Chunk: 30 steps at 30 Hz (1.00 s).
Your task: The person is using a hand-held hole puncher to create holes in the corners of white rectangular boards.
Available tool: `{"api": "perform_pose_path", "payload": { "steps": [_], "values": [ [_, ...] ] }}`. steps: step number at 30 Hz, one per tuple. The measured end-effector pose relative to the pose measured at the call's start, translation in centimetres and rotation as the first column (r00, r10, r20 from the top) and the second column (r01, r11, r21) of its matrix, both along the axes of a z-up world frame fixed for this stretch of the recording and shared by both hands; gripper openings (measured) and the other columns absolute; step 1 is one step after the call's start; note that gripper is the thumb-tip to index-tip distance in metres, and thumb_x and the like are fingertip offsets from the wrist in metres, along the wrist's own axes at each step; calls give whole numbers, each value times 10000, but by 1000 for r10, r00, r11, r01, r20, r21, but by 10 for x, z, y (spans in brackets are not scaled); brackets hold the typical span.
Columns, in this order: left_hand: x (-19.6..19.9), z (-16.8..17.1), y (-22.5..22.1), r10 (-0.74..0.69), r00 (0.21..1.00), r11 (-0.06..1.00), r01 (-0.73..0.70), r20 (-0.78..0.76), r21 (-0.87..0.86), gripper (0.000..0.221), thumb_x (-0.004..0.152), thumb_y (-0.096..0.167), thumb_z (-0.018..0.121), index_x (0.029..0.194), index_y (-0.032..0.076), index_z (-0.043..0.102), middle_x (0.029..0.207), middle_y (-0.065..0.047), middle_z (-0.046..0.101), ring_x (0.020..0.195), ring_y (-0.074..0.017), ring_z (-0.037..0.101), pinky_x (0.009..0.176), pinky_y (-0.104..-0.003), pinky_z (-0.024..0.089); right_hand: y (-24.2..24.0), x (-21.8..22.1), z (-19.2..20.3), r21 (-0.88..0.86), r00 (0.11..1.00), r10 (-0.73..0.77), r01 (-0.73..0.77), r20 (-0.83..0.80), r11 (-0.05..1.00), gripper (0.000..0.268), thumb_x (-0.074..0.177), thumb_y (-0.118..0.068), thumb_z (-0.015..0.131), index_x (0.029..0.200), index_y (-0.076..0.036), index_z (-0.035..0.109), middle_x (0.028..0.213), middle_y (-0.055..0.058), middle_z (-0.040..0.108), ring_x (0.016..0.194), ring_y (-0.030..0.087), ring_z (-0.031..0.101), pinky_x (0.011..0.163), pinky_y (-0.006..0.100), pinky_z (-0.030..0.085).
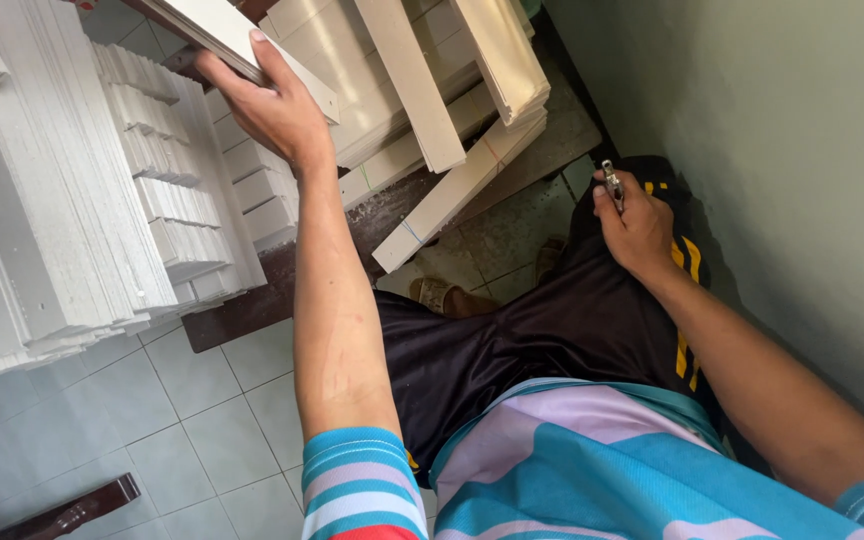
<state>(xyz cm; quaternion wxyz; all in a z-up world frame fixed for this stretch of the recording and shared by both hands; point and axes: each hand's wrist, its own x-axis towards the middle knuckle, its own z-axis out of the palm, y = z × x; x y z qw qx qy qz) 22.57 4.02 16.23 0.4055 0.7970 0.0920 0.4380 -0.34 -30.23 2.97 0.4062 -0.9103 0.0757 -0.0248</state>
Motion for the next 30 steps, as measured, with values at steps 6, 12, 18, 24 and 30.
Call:
{"api": "perform_pose_path", "payload": {
  "steps": [6, 12, 18, 24, 30],
  "values": [
    [-4, -18, -3, 23, 995, 999, -27, -101, -41, 288, 979, 345, 534, 1149, 150, 407, 943, -96, 749, 782, -327, 756, 620, -419, 549, -1, 0, -4, -31, 1000, 5, -5, 18, 999, 342, 1135, -320, 474, 1301, -88, 662, 856, -34, 723, 760, 174, 679, 712, 359, 508],
    [-1, -18, 9, -68, 994, 997, 71, -87, 31, 263, 1027, 259, 518, 1238, 122, 441, 1085, -114, 737, 948, -309, 770, 779, -396, 594, 0, 2, -3, -26, 1000, -10, 9, -23, 1000, 341, 1122, -314, 479, 1313, -101, 665, 873, -47, 723, 793, 167, 682, 755, 352, 513],
    [1, 37, 19, 71, 783, 953, 130, -618, 275, 320, 844, 170, 487, 1158, 148, 433, 915, -202, 787, 751, -437, 737, 573, -606, 502, -1, 2, -6, -20, 1000, -6, 6, -17, 1000, 348, 1120, -313, 487, 1327, -95, 662, 878, -41, 726, 810, 180, 691, 769, 358, 513],
    [17, -33, 30, 172, 602, 872, 275, -780, 405, 409, 937, 173, 548, 1310, 38, 448, 941, -186, 764, 726, -347, 733, 555, -517, 554, 1, 2, -6, -71, 1000, -9, 7, -27, 997, 373, 1123, -341, 463, 1313, -95, 668, 861, -44, 728, 767, 191, 685, 723, 371, 510],
    [38, -50, 26, 205, 504, 891, 258, -839, 373, 381, 920, 186, 568, 1267, 57, 479, 1009, -198, 744, 874, -421, 721, 704, -562, 570, 0, 2, -5, -63, 1000, -14, 13, -13, 998, 348, 1116, -325, 489, 1316, -101, 666, 873, -26, 738, 773, 199, 693, 727, 367, 516]
  ]
}}
